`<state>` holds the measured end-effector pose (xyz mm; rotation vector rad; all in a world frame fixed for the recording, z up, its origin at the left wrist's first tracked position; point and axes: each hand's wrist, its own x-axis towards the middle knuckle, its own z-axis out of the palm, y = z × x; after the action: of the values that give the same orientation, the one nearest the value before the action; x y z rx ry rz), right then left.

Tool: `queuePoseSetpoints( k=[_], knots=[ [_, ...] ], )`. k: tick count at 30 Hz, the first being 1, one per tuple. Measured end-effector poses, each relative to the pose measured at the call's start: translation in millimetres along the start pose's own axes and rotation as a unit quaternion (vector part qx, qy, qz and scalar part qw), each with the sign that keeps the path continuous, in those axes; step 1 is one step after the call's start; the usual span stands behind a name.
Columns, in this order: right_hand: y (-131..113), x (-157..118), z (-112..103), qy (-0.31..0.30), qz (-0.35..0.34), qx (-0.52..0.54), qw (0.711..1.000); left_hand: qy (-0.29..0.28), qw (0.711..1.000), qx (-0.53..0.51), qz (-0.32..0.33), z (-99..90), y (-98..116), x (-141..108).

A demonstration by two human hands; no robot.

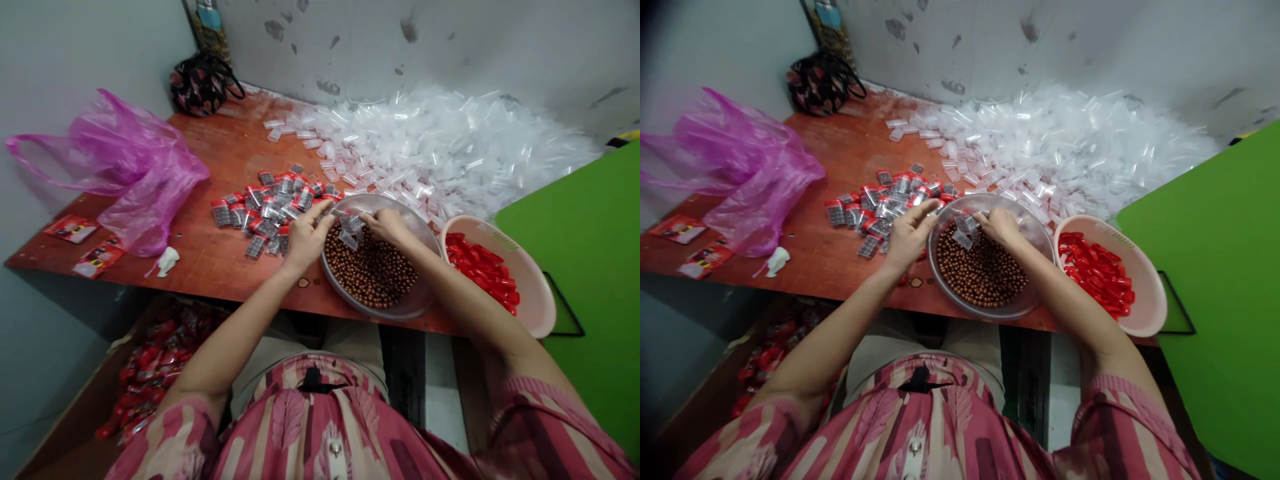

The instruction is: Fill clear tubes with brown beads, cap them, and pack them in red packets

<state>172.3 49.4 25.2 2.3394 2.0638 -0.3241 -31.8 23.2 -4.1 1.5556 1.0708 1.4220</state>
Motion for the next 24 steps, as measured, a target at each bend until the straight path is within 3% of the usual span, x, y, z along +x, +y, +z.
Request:
queuePoseSetpoints(
  k=[4, 9, 16, 20, 24],
  knots=[
    [-5.3, 17.1, 10.6, -0.014, 0.026, 0.044, 0.999, -0.037, 0.996, 0.073, 0.017, 20.1, 3.9, -20.4],
    [-8.7, 23.2, 15.1, -0.007, 0.042, 0.051, 0.998, -0.055, 0.988, 0.135, 0.045, 24.8, -0.4, -25.2],
    [31.4, -1.3, -7.7, 0.051, -0.112, 0.028, 0.992, -0.057, 0.987, 0.137, 0.058, 23.4, -1.4, -26.0],
    [58.4, -33.0, -19.8, -0.011, -0.18, -0.072, 0.981, -0.056, 0.987, 0.139, 0.052, 25.3, -2.1, -25.4],
    [49.1, -59.7, 3.8, -0.118, -0.263, -0.138, 0.948, -0.053, 0.988, 0.139, 0.049, 26.4, -4.1, -25.1]
  ],
)
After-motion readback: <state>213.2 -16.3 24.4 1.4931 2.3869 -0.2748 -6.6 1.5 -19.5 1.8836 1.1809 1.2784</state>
